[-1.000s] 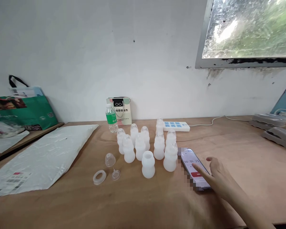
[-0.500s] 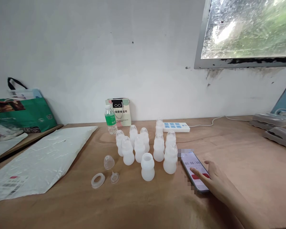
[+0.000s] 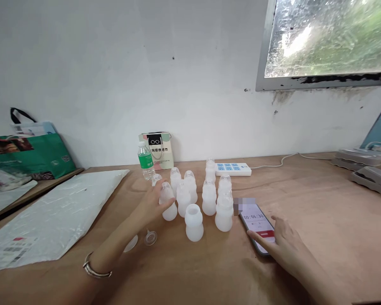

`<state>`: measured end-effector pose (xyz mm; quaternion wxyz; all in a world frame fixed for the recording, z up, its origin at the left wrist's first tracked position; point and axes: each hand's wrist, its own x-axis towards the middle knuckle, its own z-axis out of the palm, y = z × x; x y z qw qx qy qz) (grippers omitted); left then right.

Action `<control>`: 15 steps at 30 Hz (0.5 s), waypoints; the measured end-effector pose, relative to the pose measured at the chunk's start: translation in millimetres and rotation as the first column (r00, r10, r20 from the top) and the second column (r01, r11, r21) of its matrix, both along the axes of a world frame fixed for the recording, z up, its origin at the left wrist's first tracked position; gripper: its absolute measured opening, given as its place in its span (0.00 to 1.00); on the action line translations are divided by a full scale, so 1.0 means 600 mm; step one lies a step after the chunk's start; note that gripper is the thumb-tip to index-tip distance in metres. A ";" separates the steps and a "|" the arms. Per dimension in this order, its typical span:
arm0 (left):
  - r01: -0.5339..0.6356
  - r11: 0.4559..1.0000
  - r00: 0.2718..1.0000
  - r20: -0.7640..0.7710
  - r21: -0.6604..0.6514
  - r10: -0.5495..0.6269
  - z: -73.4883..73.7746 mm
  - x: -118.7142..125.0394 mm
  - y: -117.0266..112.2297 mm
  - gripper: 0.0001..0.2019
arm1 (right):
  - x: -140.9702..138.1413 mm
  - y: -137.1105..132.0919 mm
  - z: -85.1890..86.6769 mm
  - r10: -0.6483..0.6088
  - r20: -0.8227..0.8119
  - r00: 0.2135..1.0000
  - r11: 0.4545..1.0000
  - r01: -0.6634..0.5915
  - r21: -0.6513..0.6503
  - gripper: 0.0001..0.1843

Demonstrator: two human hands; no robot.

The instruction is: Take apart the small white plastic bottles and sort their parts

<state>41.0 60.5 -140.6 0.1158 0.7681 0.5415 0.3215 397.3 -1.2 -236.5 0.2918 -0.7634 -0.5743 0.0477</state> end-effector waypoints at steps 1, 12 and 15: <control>0.003 1.000 1.000 0.000 -0.008 -0.003 -0.006 0.005 0.006 0.25 | -0.002 -0.001 0.000 0.009 0.011 1.000 0.999 -0.008 -0.039 0.47; -0.178 0.920 0.881 0.473 0.348 -0.009 0.034 -0.013 -0.053 0.21 | -0.004 -0.009 0.021 0.020 -0.050 0.999 1.000 -0.019 0.022 0.50; 0.089 0.941 0.679 0.672 0.326 -0.297 0.031 0.005 -0.085 0.17 | -0.057 -0.033 0.055 0.163 -0.290 0.943 0.971 -0.101 0.218 0.38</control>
